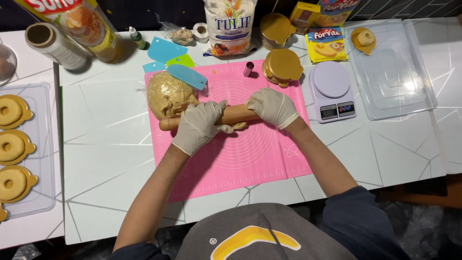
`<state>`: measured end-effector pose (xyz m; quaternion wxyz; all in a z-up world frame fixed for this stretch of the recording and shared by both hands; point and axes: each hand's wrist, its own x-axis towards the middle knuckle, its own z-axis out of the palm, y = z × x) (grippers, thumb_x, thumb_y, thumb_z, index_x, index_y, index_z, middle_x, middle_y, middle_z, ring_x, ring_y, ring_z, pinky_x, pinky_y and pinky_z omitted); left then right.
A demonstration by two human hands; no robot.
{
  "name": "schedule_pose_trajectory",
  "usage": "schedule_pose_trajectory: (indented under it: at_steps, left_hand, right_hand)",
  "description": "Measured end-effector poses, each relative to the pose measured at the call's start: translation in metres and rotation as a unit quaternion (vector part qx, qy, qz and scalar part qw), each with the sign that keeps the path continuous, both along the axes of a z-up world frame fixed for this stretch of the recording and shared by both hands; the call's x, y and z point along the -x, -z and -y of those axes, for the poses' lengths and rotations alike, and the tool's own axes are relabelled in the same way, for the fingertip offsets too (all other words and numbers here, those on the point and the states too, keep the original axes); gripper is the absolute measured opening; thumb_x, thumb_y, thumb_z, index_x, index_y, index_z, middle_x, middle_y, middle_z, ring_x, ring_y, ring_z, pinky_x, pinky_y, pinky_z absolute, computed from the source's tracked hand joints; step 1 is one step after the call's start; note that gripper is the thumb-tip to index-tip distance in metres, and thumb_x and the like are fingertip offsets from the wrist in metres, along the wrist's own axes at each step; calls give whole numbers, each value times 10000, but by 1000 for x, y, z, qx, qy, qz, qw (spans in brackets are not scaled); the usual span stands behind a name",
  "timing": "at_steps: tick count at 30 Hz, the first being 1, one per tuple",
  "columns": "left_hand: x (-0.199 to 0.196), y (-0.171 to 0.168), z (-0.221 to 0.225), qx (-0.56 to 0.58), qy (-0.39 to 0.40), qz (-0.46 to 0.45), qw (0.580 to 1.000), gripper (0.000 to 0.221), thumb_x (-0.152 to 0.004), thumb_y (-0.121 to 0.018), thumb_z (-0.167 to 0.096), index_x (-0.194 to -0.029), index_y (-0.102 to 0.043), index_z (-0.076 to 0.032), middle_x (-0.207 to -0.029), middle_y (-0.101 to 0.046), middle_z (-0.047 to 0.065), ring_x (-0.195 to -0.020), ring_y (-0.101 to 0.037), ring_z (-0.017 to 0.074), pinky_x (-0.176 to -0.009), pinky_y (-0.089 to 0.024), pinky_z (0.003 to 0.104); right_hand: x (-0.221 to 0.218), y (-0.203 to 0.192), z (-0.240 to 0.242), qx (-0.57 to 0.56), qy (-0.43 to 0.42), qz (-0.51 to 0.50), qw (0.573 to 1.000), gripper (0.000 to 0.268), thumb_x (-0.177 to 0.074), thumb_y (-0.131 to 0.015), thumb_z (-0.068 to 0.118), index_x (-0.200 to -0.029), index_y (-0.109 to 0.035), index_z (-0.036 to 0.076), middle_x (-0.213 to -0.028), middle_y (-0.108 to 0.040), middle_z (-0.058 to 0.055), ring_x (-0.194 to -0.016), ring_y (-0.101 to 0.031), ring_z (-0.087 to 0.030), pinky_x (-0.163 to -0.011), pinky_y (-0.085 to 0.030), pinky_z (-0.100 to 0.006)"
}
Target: Preparing and shaping dough into donuts using a rolling pin and cutters on a silicone mat.
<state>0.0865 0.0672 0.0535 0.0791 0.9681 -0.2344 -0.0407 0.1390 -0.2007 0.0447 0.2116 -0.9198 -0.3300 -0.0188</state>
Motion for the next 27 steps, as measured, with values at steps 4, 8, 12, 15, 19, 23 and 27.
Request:
schedule_pose_trajectory:
  at_steps: [4,8,12,15,19,23,27]
  left_hand:
    - [10,9,-6,38,-2,57,998,785,-870,-556,-731,-1437,-510,-191,-1013,-669,52,-1005,-691,263,-865,-531,523]
    - [23,19,-6,88,-17,159,983,578,-1027,-363,-576,-1398,-559,-179,-935,-663,48,-899,-700,257,-774,-543,495]
    - [41,50,5,77,-56,264,960,556,-1008,-356,-542,-1384,-602,-214,-1025,-673,27,-924,-659,231,-826,-496,461]
    - [68,42,9,101,-65,239,964,583,-1017,-359,-513,-1472,-531,-192,-1130,-644,55,-993,-614,255,-913,-465,482]
    - [97,24,17,90,-85,235,964,560,-1059,-340,-484,-1505,-491,-182,-1207,-617,63,-1090,-584,257,-1007,-387,442]
    - [82,34,13,97,-89,210,969,561,-1048,-367,-515,-1474,-510,-180,-1153,-630,65,-1028,-600,264,-958,-431,468]
    - [41,36,9,96,-107,204,968,586,-1055,-338,-559,-1428,-559,-165,-1224,-626,88,-1012,-617,283,-894,-476,527]
  right_hand:
    - [9,8,-8,17,22,32,999,363,-1069,-449,390,-898,-613,115,-799,-613,-167,-812,-649,-399,-779,-545,-504]
    - [25,-1,-12,10,14,129,991,308,-1074,-444,345,-961,-637,133,-903,-631,-120,-878,-651,-333,-793,-544,-445]
    - [43,40,-5,-8,30,222,975,459,-1074,-407,481,-1247,-702,174,-1159,-709,-113,-1172,-665,-325,-1024,-526,-409]
    - [69,45,-7,-38,55,231,971,563,-1062,-352,575,-1321,-683,200,-1221,-712,-90,-1243,-631,-335,-1044,-513,-420]
    - [90,47,-2,-45,52,239,969,578,-1051,-341,582,-1400,-627,220,-1285,-696,-65,-1284,-608,-322,-1085,-488,-417]
    - [72,45,-4,-52,30,240,969,574,-1051,-343,579,-1332,-662,192,-1261,-705,-57,-1246,-633,-320,-1059,-515,-412]
    - [17,53,-7,-40,13,245,969,471,-1092,-359,495,-1258,-685,198,-1210,-693,-58,-1270,-601,-349,-1061,-492,-466]
